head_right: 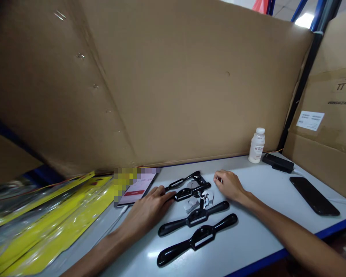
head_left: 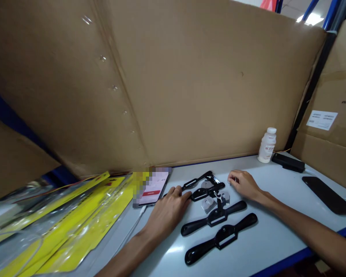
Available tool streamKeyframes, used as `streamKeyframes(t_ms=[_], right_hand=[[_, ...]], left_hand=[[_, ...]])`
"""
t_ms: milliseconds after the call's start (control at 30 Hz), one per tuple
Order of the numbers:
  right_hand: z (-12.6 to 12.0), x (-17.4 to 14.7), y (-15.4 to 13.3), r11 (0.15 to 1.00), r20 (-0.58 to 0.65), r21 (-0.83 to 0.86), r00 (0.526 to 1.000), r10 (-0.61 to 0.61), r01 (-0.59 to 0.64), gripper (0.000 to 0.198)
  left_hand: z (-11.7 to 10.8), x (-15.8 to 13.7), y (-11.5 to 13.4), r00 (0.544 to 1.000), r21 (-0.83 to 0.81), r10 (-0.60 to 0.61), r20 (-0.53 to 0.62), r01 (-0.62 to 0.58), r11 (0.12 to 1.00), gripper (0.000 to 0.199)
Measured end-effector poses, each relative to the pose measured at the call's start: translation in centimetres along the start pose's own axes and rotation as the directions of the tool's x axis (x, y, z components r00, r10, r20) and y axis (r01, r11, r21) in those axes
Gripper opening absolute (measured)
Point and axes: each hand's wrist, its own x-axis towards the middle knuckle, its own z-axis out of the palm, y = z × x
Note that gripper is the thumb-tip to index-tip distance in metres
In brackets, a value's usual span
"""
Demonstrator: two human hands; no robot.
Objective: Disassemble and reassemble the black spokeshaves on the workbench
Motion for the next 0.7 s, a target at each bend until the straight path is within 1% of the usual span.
streamKeyframes(t_ms=[67,100,233,300,367,433,467,500,533,567,600,633,667,700], right_hand=[[-0.1,0.1,0.3,1.0,-0.029,-0.003,0.999,0.02,-0.02,0.017],[-0.1,0.1,0.3,1.0,-0.039,-0.001,0.999,0.024,-0.024,0.017],[-0.4,-0.3,-0.7,1.0,-0.045,-0.001,0.999,-0.01,0.01,0.016],[-0.5,-0.4,-1.7,0.997,-0.022,-0.009,0.997,-0.072,0.072,0.022],[-0.3,-0.3,-2.9,0.985,0.031,-0.022,0.985,-0.171,0.172,0.033],[0.2,0.3,-4.2,0.96,0.113,-0.038,0.956,-0.271,0.276,0.044],[0.6,0.7,-5.0,0.947,0.159,-0.047,0.938,-0.308,0.319,0.048],[1.2,1.2,-5.7,0.939,0.197,-0.061,0.926,-0.322,0.339,0.05],[1.7,1.8,-6.5,0.932,0.221,-0.081,0.918,-0.33,0.354,0.054],[2.4,2.4,-7.2,0.921,0.236,-0.094,0.907,-0.349,0.379,0.057],[3.0,3.1,-7.8,0.898,0.274,-0.106,0.881,-0.386,0.427,0.061],[3.6,3.7,-8.2,0.869,0.328,-0.12,0.845,-0.422,0.48,0.063],[4.1,4.3,-8.4,0.847,0.379,-0.138,0.818,-0.433,0.513,0.064],[4.5,4.8,-8.5,0.833,0.408,-0.149,0.8,-0.439,0.533,0.066]], left_hand=[[0.6,0.2,-0.2,0.997,-0.137,0.024,-0.073,-0.033,0.99,0.032],[0.9,0.3,-0.2,0.994,-0.178,0.034,-0.1,-0.051,0.983,0.032],[1.4,0.6,0.1,0.981,-0.26,0.049,-0.188,-0.098,0.961,0.036],[1.3,0.7,0.2,0.972,-0.284,0.035,-0.23,-0.102,0.953,0.035],[0.9,0.6,0.2,0.962,-0.308,0.014,-0.272,-0.102,0.946,0.034],[0.4,0.3,0.4,0.944,-0.346,0.014,-0.328,-0.134,0.929,0.033],[0.1,0.1,0.6,0.932,-0.362,0.033,-0.36,-0.173,0.916,0.032],[-0.1,-0.2,1.0,0.919,-0.374,0.073,-0.388,-0.229,0.899,0.031],[-0.3,-0.6,1.4,0.899,-0.366,0.138,-0.415,-0.304,0.88,0.031],[-0.3,-1.1,1.8,0.882,-0.338,0.22,-0.418,-0.375,0.863,0.031],[-0.2,-1.5,2.1,0.848,-0.297,0.314,-0.427,-0.459,0.837,0.031],[0.2,-1.8,2.3,0.827,-0.254,0.416,-0.378,-0.525,0.812,0.03],[0.8,-2.0,2.4,0.798,-0.198,0.506,-0.327,-0.581,0.79,0.028],[1.6,-2.1,2.2,0.739,-0.12,0.6,-0.306,-0.656,0.745,0.031]])
